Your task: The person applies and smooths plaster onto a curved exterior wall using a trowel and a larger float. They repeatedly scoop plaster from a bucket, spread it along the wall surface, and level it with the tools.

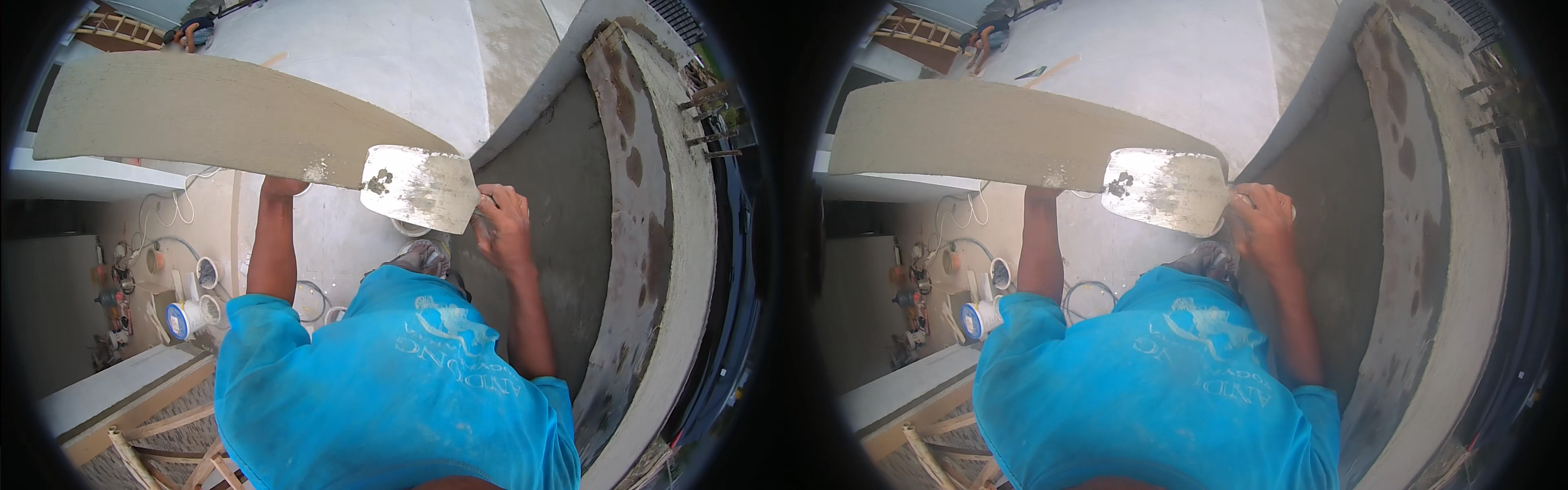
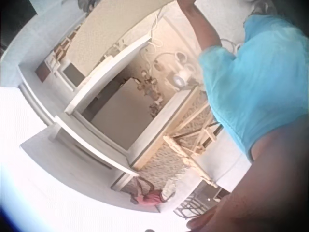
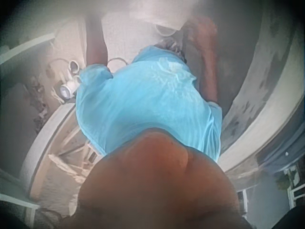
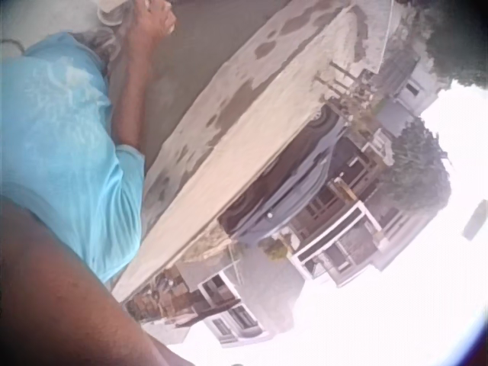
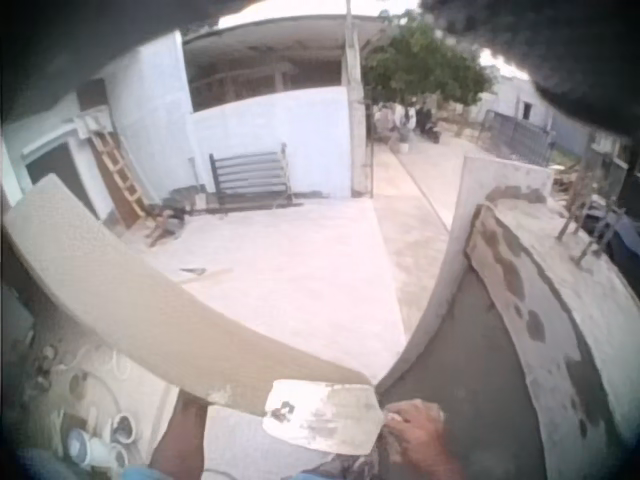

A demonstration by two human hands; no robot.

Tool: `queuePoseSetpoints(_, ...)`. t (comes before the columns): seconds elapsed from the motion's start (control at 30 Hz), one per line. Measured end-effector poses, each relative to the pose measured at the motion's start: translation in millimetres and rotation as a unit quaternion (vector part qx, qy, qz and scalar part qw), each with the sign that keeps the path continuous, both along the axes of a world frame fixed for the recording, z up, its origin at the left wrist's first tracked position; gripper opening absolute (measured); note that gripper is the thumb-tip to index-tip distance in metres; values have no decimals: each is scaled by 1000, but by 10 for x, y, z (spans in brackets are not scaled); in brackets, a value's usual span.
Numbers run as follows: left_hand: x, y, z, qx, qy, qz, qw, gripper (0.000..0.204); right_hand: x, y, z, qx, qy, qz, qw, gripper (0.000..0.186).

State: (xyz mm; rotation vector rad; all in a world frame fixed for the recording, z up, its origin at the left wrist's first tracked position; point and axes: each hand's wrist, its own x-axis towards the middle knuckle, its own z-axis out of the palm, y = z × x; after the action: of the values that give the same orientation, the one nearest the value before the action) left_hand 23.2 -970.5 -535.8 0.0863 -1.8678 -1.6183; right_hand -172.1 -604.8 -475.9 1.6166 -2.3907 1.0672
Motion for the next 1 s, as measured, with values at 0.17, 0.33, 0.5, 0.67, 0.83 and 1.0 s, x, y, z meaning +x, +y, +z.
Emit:
queuePoseSetpoints(0.17, -324, 344, 55, -110, -110, -11, 988, 50, 77, -225, 260, -33, 0, 31, 999, 31)
queuePoseSetpoints(0.33, -506, 624, -44, -178, -160, -2, 971, 44, 215, -238, 445, -72, -49, 26, 996, 30)
queuePoseSetpoints(0.5, -549, 827, -167, -132, -202, -20, 970, 38, 300, -42, 555, -89, -54, -47, 993, 28)
queuePoseSetpoints(0.67, -544, 972, -216, -100, -243, -26, 965, 46, 237, 76, 949, -177, -40, -136, 974, 30)
queuePoseSetpoints(0.83, -680, 1063, -236, -100, -203, -58, 972, 42, -203, 62, 1519, -290, -159, -186, 925, 32)
queuePoseSetpoints(1.0, -728, 1132, -239, -133, -166, -68, 975, 41, -412, 170, 1795, -324, -372, -219, 842, 42)
